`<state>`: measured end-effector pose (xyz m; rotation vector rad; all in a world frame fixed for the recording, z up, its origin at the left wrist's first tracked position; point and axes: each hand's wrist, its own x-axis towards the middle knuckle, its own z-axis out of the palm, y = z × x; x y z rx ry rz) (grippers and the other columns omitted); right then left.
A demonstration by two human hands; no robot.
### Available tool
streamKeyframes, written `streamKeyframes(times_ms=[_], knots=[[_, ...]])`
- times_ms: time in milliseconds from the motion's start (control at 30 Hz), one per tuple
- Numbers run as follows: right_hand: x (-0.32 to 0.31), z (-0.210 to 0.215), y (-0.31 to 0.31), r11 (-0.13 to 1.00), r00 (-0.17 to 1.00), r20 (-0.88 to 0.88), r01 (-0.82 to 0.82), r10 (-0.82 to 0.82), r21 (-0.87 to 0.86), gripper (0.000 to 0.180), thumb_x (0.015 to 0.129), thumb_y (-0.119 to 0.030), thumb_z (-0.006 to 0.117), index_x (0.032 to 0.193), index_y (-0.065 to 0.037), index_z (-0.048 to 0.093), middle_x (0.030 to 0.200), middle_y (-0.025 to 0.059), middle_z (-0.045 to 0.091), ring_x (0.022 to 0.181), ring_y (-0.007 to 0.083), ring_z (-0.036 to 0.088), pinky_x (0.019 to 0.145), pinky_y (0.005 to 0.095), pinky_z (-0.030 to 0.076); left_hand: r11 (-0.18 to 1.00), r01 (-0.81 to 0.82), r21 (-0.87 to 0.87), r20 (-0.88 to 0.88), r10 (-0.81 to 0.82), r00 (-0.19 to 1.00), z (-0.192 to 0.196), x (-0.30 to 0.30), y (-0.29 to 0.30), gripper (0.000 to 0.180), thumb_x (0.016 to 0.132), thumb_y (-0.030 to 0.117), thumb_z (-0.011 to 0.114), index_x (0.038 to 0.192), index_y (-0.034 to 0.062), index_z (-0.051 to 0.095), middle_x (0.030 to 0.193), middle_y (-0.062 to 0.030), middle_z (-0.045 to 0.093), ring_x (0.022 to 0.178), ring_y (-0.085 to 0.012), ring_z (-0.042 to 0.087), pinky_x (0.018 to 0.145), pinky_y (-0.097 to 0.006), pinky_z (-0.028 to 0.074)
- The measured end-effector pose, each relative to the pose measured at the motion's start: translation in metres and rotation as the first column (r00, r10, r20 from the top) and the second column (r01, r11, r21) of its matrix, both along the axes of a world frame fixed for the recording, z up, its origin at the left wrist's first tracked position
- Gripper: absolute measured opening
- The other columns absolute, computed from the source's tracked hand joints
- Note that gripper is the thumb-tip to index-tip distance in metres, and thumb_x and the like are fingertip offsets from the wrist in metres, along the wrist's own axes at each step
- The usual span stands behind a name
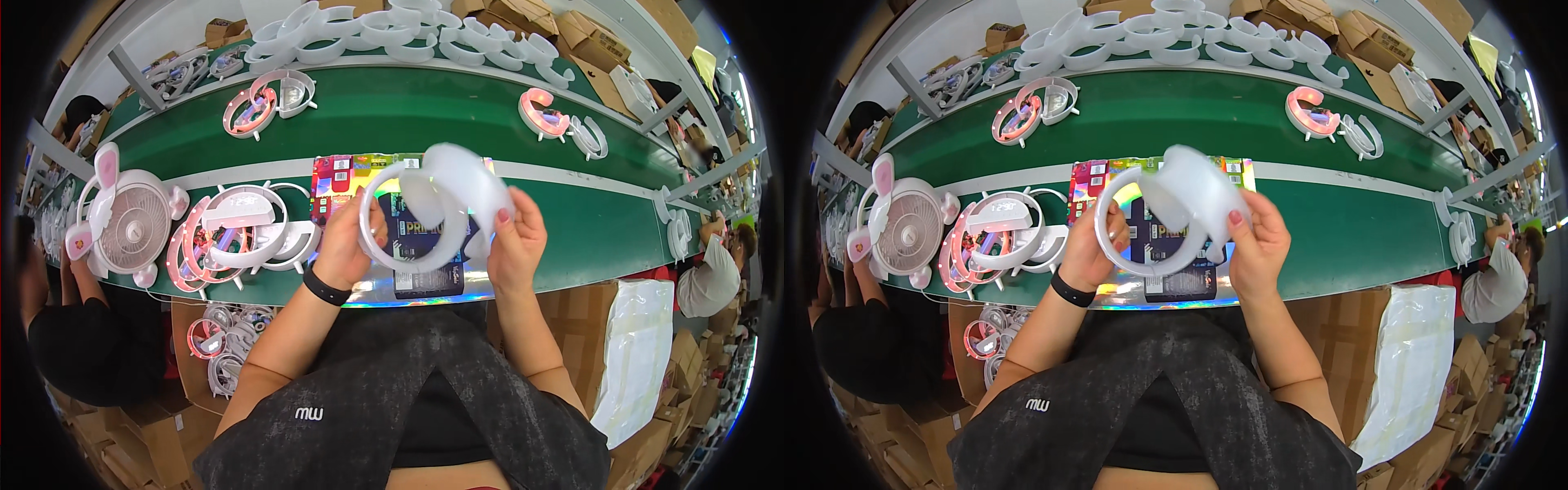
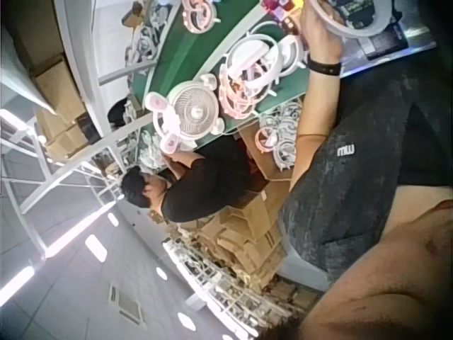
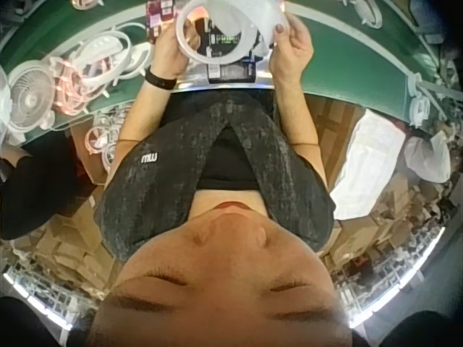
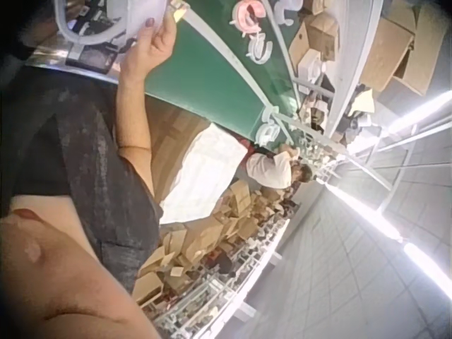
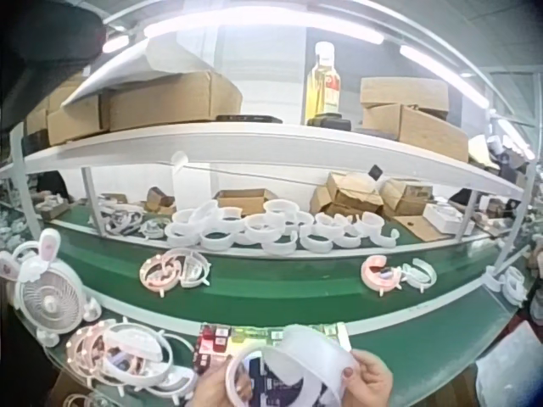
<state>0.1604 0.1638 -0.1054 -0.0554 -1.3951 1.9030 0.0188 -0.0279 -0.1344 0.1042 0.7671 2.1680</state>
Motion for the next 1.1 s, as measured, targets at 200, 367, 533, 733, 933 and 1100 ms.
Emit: streamKeyframes(times_ms=[200, 367, 533, 733, 933, 1100], knots=[[-0.013, 0.007, 0.048, 0.917, 0.963, -0.266, -0.140, 0.039, -0.373, 0.034, 0.099, -0.007, 0.051, 0.133, -0.002, 0.052, 0.113, 0.0139, 0.065, 0.103, 0.0214, 0.063, 0.096, 0.0376, 0.051, 0.997, 0.029, 0.066, 0.034, -0.032, 0.999, 0.003, 0.007, 0.008, 0.033, 0.107, 0.035, 0.041, 0.093, 0.0092, 0.056, 0.059, -0.0015, 0.046, 0.050, -0.0146, 0.046, 0.049, -0.028, 0.041], [0.004, 0.011, 0.074, 0.854, 0.958, -0.286, -0.132, -0.021, -0.504, 0.037, 0.097, -0.004, 0.052, 0.133, -0.001, 0.052, 0.102, 0.0140, 0.067, 0.090, 0.0221, 0.063, 0.091, 0.0372, 0.051, 0.986, 0.146, 0.080, 0.025, -0.148, 0.989, 0.007, 0.013, 0.020, 0.029, 0.106, 0.030, 0.039, 0.096, 0.0086, 0.056, 0.057, -0.0019, 0.046, 0.045, -0.0142, 0.046, 0.044, -0.025, 0.038], [0.005, 0.021, 0.069, 0.786, 0.899, -0.420, -0.348, 0.125, -0.511, 0.029, 0.100, -0.010, 0.052, 0.126, 0.003, 0.058, 0.105, 0.0125, 0.067, 0.091, 0.0208, 0.066, 0.085, 0.0362, 0.054, 0.982, 0.181, -0.050, 0.091, -0.176, 0.980, -0.003, 0.033, 0.047, 0.034, 0.106, 0.036, 0.043, 0.093, 0.0075, 0.056, 0.060, -0.0009, 0.048, 0.051, -0.0136, 0.047, 0.051, -0.028, 0.041], [0.039, 0.012, 0.097, 0.301, 0.545, -0.129, 0.628, -0.828, 0.717, 0.025, 0.093, 0.002, 0.059, 0.115, 0.000, 0.069, 0.093, 0.0086, 0.068, 0.084, 0.0167, 0.064, 0.077, 0.0279, 0.051, 0.987, 0.150, -0.060, 0.198, -0.136, 0.971, -0.033, 0.022, 0.063, 0.030, 0.105, 0.036, 0.047, 0.094, 0.0095, 0.056, 0.070, -0.0007, 0.051, 0.062, -0.0128, 0.050, 0.059, -0.028, 0.045], [0.062, -0.008, 0.075, -0.034, 0.630, -0.332, 0.436, -0.702, 0.899, 0.031, 0.075, 0.008, 0.062, 0.102, -0.004, 0.071, 0.090, 0.0091, 0.070, 0.085, 0.0305, 0.064, 0.074, 0.0375, 0.053, 0.962, 0.182, -0.204, 0.045, -0.176, 0.983, -0.032, 0.059, 0.166, 0.042, 0.106, 0.036, 0.042, 0.128, 0.0014, 0.052, 0.115, -0.0096, 0.062, 0.103, -0.0211, 0.061, 0.091, -0.035, 0.049], [0.066, -0.054, 0.116, -0.214, 0.525, -0.394, 0.371, -0.754, 0.904, 0.034, 0.076, 0.006, 0.061, 0.104, -0.010, 0.072, 0.083, 0.0078, 0.067, 0.082, 0.0296, 0.063, 0.075, 0.0434, 0.049, 0.788, -0.533, -0.309, -0.942, -0.176, 0.286, -0.086, 0.087, 0.226, 0.051, 0.083, 0.016, 0.070, 0.128, 0.0007, 0.051, 0.131, -0.0272, 0.049, 0.122, -0.0415, 0.049, 0.103, -0.046, 0.042]])
